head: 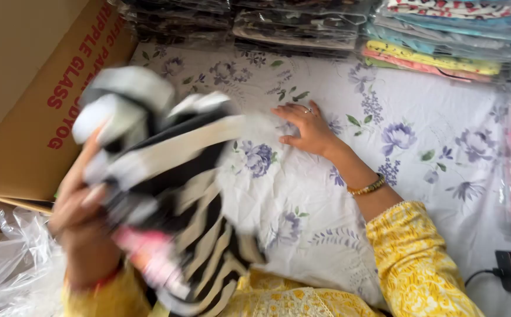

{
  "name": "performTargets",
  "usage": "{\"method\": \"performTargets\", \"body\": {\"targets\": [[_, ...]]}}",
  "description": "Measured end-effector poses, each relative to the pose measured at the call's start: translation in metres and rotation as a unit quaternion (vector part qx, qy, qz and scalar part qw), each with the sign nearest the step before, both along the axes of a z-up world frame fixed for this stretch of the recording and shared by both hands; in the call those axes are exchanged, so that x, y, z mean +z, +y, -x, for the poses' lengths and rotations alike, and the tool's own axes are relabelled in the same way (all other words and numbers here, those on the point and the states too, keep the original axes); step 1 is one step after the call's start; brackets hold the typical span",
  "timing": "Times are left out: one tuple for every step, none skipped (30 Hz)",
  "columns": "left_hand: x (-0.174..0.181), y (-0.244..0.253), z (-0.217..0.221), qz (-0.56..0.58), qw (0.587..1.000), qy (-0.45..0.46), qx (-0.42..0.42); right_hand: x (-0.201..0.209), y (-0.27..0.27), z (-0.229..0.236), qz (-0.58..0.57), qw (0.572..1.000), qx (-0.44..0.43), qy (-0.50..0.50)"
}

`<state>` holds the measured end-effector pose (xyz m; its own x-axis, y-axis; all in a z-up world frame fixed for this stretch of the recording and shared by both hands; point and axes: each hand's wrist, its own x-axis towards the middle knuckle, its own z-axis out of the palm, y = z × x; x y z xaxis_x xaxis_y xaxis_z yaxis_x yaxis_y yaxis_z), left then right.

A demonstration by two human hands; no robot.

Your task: Fold a striped top, place it into a plastic sleeve, and stack it with other packaged garments.

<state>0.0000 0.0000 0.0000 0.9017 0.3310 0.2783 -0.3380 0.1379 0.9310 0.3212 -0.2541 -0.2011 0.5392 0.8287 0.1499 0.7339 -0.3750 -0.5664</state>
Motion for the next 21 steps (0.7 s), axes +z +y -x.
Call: {"method": "performTargets", "body": {"targets": [[-0.001, 0.003, -0.036, 0.001, 1.0, -0.003, -0.004, -0.012, -0.002, -0.006, 0.001, 1.0, -0.004, -0.003], [-0.001, 0.005, -0.072, -0.015, 0.996, -0.027, -0.081, -0.024, -0.005, -0.012, -0.07, 0.996, 0.016, 0.062], [0.002, 0.008, -0.112, -0.032, 0.985, -0.055, -0.16, -0.033, -0.007, -0.023, -0.142, 0.982, 0.034, 0.121], [0.018, -0.009, -0.139, -0.034, 0.983, -0.062, -0.167, -0.037, -0.009, -0.028, -0.143, 0.983, 0.027, 0.113], [0.033, -0.027, -0.165, -0.052, 0.972, -0.124, -0.192, -0.041, -0.012, -0.033, -0.182, 0.94, 0.02, 0.288], [0.049, -0.044, -0.191, -0.069, 0.957, -0.184, -0.215, -0.046, -0.015, -0.038, -0.217, 0.865, 0.012, 0.452], [0.039, -0.043, -0.213, -0.066, 0.955, -0.191, -0.218, -0.037, -0.02, -0.039, -0.216, 0.868, 0.009, 0.447], [0.029, -0.041, -0.237, -0.039, 0.962, -0.161, -0.217, -0.028, -0.025, -0.04, -0.284, 0.814, 0.062, 0.502], [0.019, -0.04, -0.26, -0.012, 0.968, -0.127, -0.215, -0.021, -0.028, -0.039, -0.349, 0.747, 0.116, 0.554], [0.014, -0.043, -0.267, -0.01, 0.967, -0.131, -0.217, -0.013, -0.032, -0.039, -0.348, 0.75, 0.114, 0.551], [0.008, -0.046, -0.274, -0.046, 0.964, -0.165, -0.205, -0.007, -0.034, -0.039, -0.367, 0.705, 0.123, 0.594], [0.002, -0.049, -0.28, -0.082, 0.957, -0.199, -0.193, 0.0, -0.035, -0.038, -0.385, 0.656, 0.131, 0.636], [-0.005, -0.048, -0.279, -0.082, 0.956, -0.203, -0.193, 0.0, -0.033, -0.04, -0.384, 0.659, 0.132, 0.633], [-0.013, -0.048, -0.279, -0.113, 0.965, -0.193, -0.135, 0.0, -0.031, -0.043, -0.419, 0.678, 0.081, 0.598], [-0.021, -0.047, -0.278, -0.142, 0.97, -0.181, -0.076, -0.001, -0.03, -0.044, -0.453, 0.691, 0.028, 0.562], [-0.052, -0.035, -0.286, -0.141, 0.97, -0.183, -0.077, -0.008, -0.031, -0.053, -0.453, 0.693, 0.027, 0.56], [-0.083, -0.024, -0.294, -0.155, 0.978, -0.137, 0.021, -0.015, -0.032, -0.061, -0.515, 0.703, -0.021, 0.49], [-0.115, -0.012, -0.303, -0.167, 0.975, -0.088, 0.118, -0.022, -0.034, -0.07, -0.571, 0.706, -0.07, 0.414], [-0.129, -0.015, -0.298, -0.164, 0.976, -0.088, 0.117, 0.003, -0.035, -0.057, -0.569, 0.708, -0.071, 0.413], [-0.143, -0.018, -0.293, -0.209, 0.954, -0.005, 0.214, 0.029, -0.035, -0.044, -0.59, 0.707, -0.09, 0.38], [-0.158, -0.022, -0.288, -0.25, 0.915, 0.079, 0.307, 0.054, -0.035, -0.031, -0.61, 0.705, -0.108, 0.345]]}}
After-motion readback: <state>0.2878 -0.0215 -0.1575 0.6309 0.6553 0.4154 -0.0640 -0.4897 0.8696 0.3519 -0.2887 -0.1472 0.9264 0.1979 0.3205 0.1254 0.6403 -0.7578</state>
